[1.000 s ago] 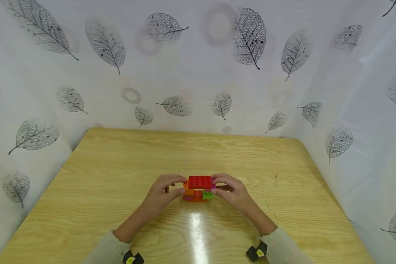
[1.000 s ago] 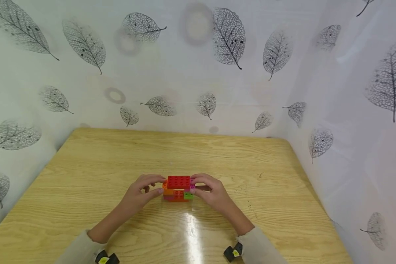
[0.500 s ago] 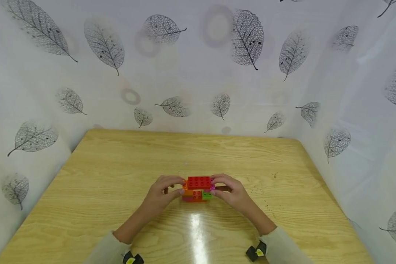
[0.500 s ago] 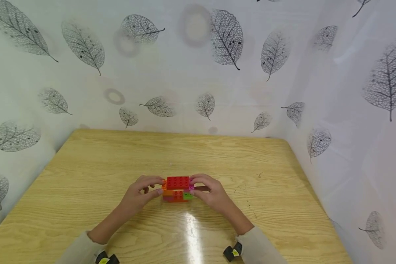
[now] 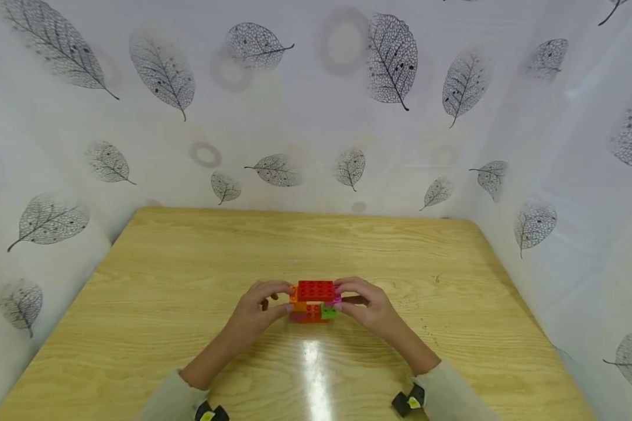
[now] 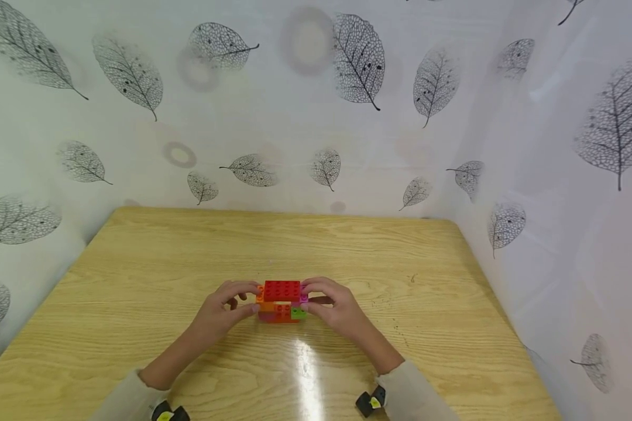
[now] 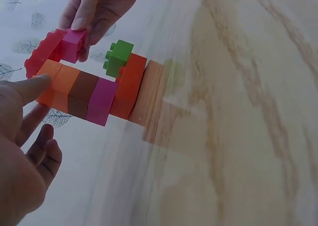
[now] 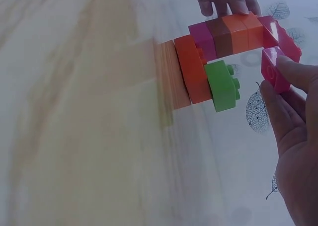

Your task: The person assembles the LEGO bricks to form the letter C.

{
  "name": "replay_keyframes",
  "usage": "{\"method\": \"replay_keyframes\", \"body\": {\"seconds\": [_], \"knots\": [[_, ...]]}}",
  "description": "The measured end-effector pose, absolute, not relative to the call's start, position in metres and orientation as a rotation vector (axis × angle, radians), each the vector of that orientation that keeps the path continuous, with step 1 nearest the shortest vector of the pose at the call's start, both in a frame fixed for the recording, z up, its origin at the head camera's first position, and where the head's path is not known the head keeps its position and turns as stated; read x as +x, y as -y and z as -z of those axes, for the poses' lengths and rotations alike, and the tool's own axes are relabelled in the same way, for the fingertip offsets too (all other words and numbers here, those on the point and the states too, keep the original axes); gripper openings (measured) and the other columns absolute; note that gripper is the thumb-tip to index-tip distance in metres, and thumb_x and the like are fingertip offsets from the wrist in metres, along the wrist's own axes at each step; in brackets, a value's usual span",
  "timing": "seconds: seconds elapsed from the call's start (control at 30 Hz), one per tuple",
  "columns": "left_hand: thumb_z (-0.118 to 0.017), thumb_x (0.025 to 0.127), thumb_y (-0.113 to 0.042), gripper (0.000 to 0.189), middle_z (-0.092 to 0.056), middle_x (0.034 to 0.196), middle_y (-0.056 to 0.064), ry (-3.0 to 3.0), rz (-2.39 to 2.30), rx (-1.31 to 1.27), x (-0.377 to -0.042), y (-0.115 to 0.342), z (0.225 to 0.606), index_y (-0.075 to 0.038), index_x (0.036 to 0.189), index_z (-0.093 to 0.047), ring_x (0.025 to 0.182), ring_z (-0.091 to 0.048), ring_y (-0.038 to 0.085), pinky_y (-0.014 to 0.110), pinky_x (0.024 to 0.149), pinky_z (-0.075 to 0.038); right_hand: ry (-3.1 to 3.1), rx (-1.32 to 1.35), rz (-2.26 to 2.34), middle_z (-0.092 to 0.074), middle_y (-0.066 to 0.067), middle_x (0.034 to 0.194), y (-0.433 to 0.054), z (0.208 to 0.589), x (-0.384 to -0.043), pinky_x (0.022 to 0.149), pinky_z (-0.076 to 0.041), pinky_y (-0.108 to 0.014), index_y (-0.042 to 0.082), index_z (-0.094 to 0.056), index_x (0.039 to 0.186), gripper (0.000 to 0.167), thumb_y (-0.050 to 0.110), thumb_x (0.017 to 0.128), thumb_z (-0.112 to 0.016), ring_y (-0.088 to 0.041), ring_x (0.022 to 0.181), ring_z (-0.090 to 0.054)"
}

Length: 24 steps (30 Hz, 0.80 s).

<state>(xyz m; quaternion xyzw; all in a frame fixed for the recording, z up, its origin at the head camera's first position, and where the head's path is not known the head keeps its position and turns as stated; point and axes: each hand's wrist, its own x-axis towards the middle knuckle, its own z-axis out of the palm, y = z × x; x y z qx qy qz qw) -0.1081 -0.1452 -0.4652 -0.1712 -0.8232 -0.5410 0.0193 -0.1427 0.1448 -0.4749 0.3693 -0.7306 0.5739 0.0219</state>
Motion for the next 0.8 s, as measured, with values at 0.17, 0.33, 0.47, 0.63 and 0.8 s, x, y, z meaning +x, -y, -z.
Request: {"method": "replay_keyframes", "body": {"seconds": [0.17,0.33,0.47,0.63,0.8], "knots": [[-0.071,0.094,-0.034,0.030,-0.064,0.120,-0.006,2.593,1.739,-0.441,-0.114,0.144,0.467,-0.028,0.123,-0.068,0.098,-0.054,0.016,0.027,0.082,-0.047,2.352,0.995,-1.807,-0.065,-0.018,0.127,-0.143,0.470,-0.144,0.084,-0.058,-0.029,0.004,-0.069,0.115,0.024,-0.001,0.092,-0.070,-0.007,0.113,-0.064],[-0.070,0.095,-0.037,0.032,-0.066,0.123,-0.005,2.593,1.858,-0.365,-0.127,0.140,0.471,-0.027,0.125,-0.068,0.104,-0.059,0.018,0.031,0.090,-0.050,2.523,0.724,-1.911,-0.066,-0.011,0.128,-0.141,0.466,-0.151,0.087,-0.057,-0.028,0.012,-0.068,0.121,0.028,0.018,0.095,-0.072,-0.018,0.112,-0.067],[-0.069,0.096,-0.037,0.033,-0.066,0.126,-0.004,2.558,1.961,-0.330,-0.136,0.137,0.473,-0.024,0.126,-0.067,0.109,-0.061,0.020,0.034,0.095,-0.051,2.598,0.586,-1.972,-0.066,-0.009,0.129,-0.141,0.467,-0.159,0.088,-0.057,-0.028,0.016,-0.068,0.125,0.034,0.026,0.093,-0.074,-0.029,0.111,-0.068],[-0.069,0.096,-0.034,0.035,-0.067,0.127,-0.001,2.526,1.995,-0.280,-0.148,0.132,0.477,-0.019,0.128,-0.067,0.111,-0.063,0.019,0.032,0.096,-0.052,2.544,0.681,-1.975,-0.062,-0.015,0.131,-0.142,0.471,-0.171,0.093,-0.055,-0.028,0.006,-0.065,0.127,0.035,0.013,0.094,-0.072,-0.035,0.115,-0.066],[-0.070,0.096,-0.028,0.038,-0.066,0.129,0.002,2.509,2.064,-0.220,-0.158,0.130,0.479,-0.014,0.131,-0.066,0.108,-0.064,0.021,0.030,0.091,-0.056,2.527,0.712,-1.921,-0.062,-0.017,0.128,-0.142,0.475,-0.181,0.096,-0.053,-0.027,0.003,-0.066,0.126,0.033,0.011,0.094,-0.071,-0.037,0.117,-0.063]]}}
